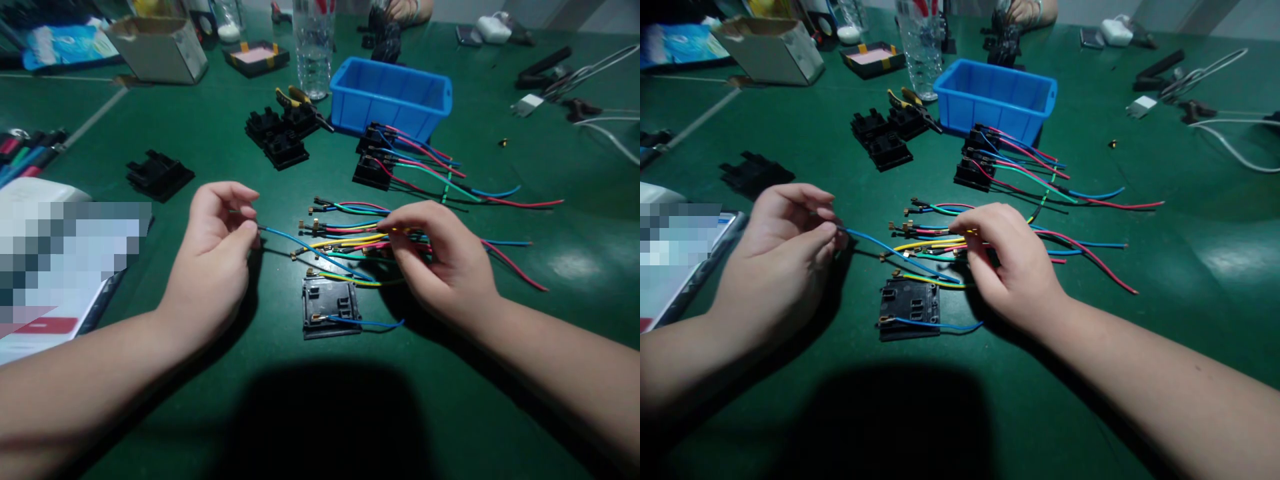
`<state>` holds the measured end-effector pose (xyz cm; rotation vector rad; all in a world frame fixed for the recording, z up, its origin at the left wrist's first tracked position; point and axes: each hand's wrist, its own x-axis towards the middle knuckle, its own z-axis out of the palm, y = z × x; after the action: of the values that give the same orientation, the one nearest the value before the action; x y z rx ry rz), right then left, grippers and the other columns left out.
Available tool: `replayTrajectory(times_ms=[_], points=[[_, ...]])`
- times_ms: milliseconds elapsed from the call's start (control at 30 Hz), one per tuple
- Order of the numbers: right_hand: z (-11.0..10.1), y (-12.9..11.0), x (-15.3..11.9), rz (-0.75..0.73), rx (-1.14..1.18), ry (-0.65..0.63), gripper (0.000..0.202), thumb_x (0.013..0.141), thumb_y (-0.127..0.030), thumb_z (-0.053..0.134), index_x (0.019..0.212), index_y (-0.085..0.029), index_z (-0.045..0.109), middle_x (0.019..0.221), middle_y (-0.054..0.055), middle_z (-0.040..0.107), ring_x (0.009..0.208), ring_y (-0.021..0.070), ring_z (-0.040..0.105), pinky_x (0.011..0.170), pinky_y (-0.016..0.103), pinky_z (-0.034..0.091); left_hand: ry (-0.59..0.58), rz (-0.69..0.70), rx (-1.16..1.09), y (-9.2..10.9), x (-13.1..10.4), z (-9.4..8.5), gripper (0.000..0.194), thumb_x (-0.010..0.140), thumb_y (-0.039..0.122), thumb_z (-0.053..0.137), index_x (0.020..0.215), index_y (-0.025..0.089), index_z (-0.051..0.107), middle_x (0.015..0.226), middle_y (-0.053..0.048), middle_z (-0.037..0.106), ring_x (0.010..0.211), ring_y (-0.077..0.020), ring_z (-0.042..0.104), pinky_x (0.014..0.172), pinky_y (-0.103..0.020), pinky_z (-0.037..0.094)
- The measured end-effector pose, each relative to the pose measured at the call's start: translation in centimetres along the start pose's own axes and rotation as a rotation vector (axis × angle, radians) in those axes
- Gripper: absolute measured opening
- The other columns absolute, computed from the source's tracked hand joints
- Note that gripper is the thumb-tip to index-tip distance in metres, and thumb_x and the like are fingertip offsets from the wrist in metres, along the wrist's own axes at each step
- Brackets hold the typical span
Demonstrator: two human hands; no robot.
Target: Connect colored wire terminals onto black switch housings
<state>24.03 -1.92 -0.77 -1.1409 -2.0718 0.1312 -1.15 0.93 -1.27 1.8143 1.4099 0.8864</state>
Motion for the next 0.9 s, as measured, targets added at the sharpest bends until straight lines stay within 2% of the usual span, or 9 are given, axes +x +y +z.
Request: replayTrajectory(times_ms=[33, 100, 133, 167, 267, 467, 633, 767, 900], points=[[0.0, 0.0, 0.0, -0.027, 0.002, -0.026, 0.026, 0.088, -0.005, 0.048, 0.103, -0.025, 0.058, 0.096, 0.006, 0.068, 0.089, 0.0205, 0.065, 0.078, 0.036, 0.053, 0.068, -0.024, -0.105, 0.3, 0.0, 0.1, 0.024, 0.092, 0.018, 0.044, 0.115, 0.027, 0.040, 0.107, -0.002, 0.045, 0.094, -0.0167, 0.049, 0.079, -0.029, 0.046], [0.0, 0.0, 0.0, -0.081, 0.006, -0.076, 0.027, 0.088, -0.004, 0.049, 0.103, -0.023, 0.058, 0.096, 0.006, 0.069, 0.089, 0.0198, 0.064, 0.079, 0.035, 0.052, -0.008, -0.047, -0.152, 0.8, 0.0, 0.3, 0.018, 0.089, 0.016, 0.053, 0.104, 0.024, 0.047, 0.099, 0.000, 0.047, 0.092, -0.0153, 0.050, 0.083, -0.028, 0.046], [0.0, 0.0, 0.0, -0.105, 0.006, -0.092, 0.026, 0.087, -0.004, 0.049, 0.103, -0.023, 0.058, 0.096, 0.006, 0.069, 0.089, 0.0200, 0.064, 0.079, 0.036, 0.052, -0.023, -0.021, -0.162, 1.0, 0.0, 0.5, 0.015, 0.088, 0.016, 0.055, 0.099, 0.023, 0.049, 0.093, 0.001, 0.049, 0.087, -0.0145, 0.051, 0.081, -0.028, 0.045], [0.1, 0.0, 0.0, -0.129, 0.004, -0.098, 0.025, 0.087, -0.005, 0.050, 0.102, -0.022, 0.059, 0.096, 0.006, 0.070, 0.088, 0.0203, 0.064, 0.079, 0.036, 0.052, -0.082, -0.006, -0.168, 1.2, -0.1, 0.6, 0.015, 0.088, 0.015, 0.055, 0.099, 0.022, 0.049, 0.091, 0.001, 0.051, 0.085, -0.0144, 0.052, 0.082, -0.028, 0.046], [0.1, 0.1, -0.1, -0.192, 0.002, -0.081, 0.019, 0.088, -0.009, 0.053, 0.102, -0.019, 0.061, 0.094, 0.008, 0.071, 0.086, 0.0212, 0.064, 0.077, 0.036, 0.052, -0.149, 0.085, -0.123, 1.3, -0.4, 0.8, 0.013, 0.088, 0.015, 0.056, 0.099, 0.021, 0.052, 0.092, 0.001, 0.057, 0.088, -0.0149, 0.057, 0.084, -0.029, 0.046], [0.0, 0.0, -0.3, -0.260, 0.026, -0.073, 0.021, 0.091, -0.008, 0.054, 0.109, -0.016, 0.063, 0.102, 0.011, 0.070, 0.091, 0.0198, 0.064, 0.078, 0.033, 0.053, -0.162, 0.263, 0.062, 1.4, -0.7, 0.4, 0.004, 0.092, 0.020, 0.056, 0.096, 0.019, 0.057, 0.094, 0.001, 0.061, 0.091, -0.0150, 0.059, 0.084, -0.029, 0.045], [-0.3, -0.4, -0.4, -0.307, -0.018, -0.093, 0.020, 0.093, -0.010, 0.056, 0.107, -0.019, 0.067, 0.094, 0.008, 0.070, 0.081, 0.0169, 0.063, 0.068, 0.030, 0.051, -0.235, 0.468, 0.122, 1.7, -0.8, 0.2, 0.008, 0.091, 0.021, 0.060, 0.097, 0.016, 0.063, 0.094, -0.002, 0.066, 0.092, -0.0148, 0.060, 0.086, -0.027, 0.045], [-0.3, -0.5, -0.4, -0.327, -0.022, -0.123, 0.019, 0.094, -0.011, 0.057, 0.107, -0.017, 0.069, 0.087, 0.005, 0.069, 0.074, 0.0153, 0.062, 0.063, 0.028, 0.049, -0.244, 0.534, 0.130, 1.7, -0.9, 0.4, 0.013, 0.089, 0.023, 0.067, 0.098, 0.014, 0.068, 0.093, -0.003, 0.071, 0.091, -0.0153, 0.061, 0.084, -0.027, 0.046], [-0.2, -0.3, -0.5, -0.386, 0.005, -0.153, 0.020, 0.093, -0.011, 0.058, 0.111, -0.016, 0.067, 0.093, 0.006, 0.070, 0.077, 0.0150, 0.062, 0.064, 0.028, 0.048, -0.248, 0.590, 0.134, 1.6, -0.7, 0.5, 0.010, 0.089, 0.018, 0.068, 0.097, 0.013, 0.070, 0.090, -0.004, 0.073, 0.086, -0.0145, 0.062, 0.082, -0.027, 0.047]])
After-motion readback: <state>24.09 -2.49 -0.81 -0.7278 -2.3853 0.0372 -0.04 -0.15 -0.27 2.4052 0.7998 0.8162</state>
